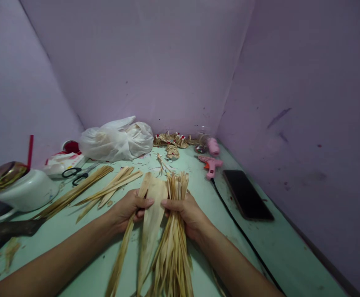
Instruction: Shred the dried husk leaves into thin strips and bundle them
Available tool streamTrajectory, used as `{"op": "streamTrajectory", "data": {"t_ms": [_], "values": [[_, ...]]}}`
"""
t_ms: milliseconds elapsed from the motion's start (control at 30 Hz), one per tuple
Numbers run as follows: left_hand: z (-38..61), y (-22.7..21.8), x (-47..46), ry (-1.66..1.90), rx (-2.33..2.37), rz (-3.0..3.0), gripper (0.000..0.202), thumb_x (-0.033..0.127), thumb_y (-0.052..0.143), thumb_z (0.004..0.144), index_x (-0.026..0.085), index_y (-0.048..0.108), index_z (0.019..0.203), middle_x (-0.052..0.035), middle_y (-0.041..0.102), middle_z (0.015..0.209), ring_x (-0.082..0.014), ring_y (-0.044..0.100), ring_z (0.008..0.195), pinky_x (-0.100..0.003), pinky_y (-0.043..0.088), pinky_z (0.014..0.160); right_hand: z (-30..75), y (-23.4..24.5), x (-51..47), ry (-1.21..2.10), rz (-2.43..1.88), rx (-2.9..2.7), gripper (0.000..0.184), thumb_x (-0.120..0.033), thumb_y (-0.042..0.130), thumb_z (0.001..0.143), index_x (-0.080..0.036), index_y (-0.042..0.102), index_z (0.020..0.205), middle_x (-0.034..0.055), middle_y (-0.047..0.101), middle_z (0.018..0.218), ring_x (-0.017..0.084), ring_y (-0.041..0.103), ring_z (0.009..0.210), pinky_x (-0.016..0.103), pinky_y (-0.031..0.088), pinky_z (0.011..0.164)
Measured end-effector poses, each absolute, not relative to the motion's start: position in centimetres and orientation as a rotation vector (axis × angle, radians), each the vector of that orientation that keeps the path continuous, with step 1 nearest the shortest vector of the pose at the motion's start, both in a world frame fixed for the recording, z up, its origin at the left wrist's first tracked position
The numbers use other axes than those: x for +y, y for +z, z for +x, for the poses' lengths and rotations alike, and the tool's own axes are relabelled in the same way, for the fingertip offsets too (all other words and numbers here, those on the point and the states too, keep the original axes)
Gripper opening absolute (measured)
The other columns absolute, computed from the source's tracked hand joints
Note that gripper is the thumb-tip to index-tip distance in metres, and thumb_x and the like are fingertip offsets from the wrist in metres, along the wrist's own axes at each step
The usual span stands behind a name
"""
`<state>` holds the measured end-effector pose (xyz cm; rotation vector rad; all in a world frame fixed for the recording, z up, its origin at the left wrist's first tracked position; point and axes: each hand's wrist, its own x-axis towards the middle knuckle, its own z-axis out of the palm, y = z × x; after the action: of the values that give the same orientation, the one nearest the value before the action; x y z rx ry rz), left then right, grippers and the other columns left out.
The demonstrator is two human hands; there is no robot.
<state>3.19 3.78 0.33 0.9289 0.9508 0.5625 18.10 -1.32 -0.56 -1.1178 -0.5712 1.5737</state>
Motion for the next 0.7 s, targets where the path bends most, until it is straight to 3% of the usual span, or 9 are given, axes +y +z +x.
{"op": "streamTrajectory", "data": {"t_ms": [200,367,500,600,700], "values": [[2.9,0.2,4.0,0.557,0.894,0.873,0.032,0.024,0.073,0.048,0.014,0.047,0.064,0.0086,0.036,0.039,-0.0005,0.023,0.031,-0.015,0.009,0.031,18.2,-0.3,-1.3,1.521,-1.189,-0.568,0.03,-0.019,0.075,0.045,-0.015,0.056,0.067,-0.003,0.055,0.046,0.011,0.05,0.041,0.024,0.043,0.044],[3.1,0.2,3.5,0.501,0.893,0.905,0.039,0.027,0.076,0.044,0.009,0.057,0.073,0.0024,0.05,0.045,-0.0017,0.03,0.032,-0.015,0.012,0.031,17.7,-0.3,-1.6,1.528,-1.112,-0.625,0.038,-0.017,0.075,0.046,-0.013,0.061,0.081,0.0005,0.063,0.058,0.014,0.056,0.049,0.029,0.048,0.054],[3.5,0.4,3.1,0.565,1.007,0.912,0.036,0.023,0.075,0.043,0.006,0.062,0.072,-0.0051,0.06,0.052,-0.0092,0.047,0.038,-0.017,0.026,0.033,17.6,-0.5,-1.5,1.488,-1.144,-0.67,0.035,-0.019,0.077,0.046,-0.013,0.062,0.077,0.0012,0.064,0.058,0.014,0.056,0.049,0.028,0.048,0.053],[3.7,0.5,3.1,0.657,0.979,0.855,0.031,0.02,0.075,0.041,0.006,0.062,0.067,-0.0079,0.063,0.055,-0.0179,0.058,0.049,-0.027,0.045,0.046,17.6,-0.7,-1.4,1.431,-1.226,-0.673,0.027,-0.019,0.075,0.047,-0.014,0.058,0.066,-0.0016,0.058,0.048,0.011,0.051,0.041,0.024,0.044,0.045],[3.9,0.7,2.9,0.722,1.031,0.896,0.029,0.018,0.075,0.041,0.007,0.063,0.065,-0.009,0.066,0.058,-0.0207,0.06,0.053,-0.033,0.049,0.055,17.7,-0.8,-1.3,1.352,-1.301,-0.681,0.021,-0.019,0.072,0.048,-0.014,0.054,0.058,-0.0024,0.054,0.042,0.01,0.048,0.037,0.022,0.039,0.04]]}}
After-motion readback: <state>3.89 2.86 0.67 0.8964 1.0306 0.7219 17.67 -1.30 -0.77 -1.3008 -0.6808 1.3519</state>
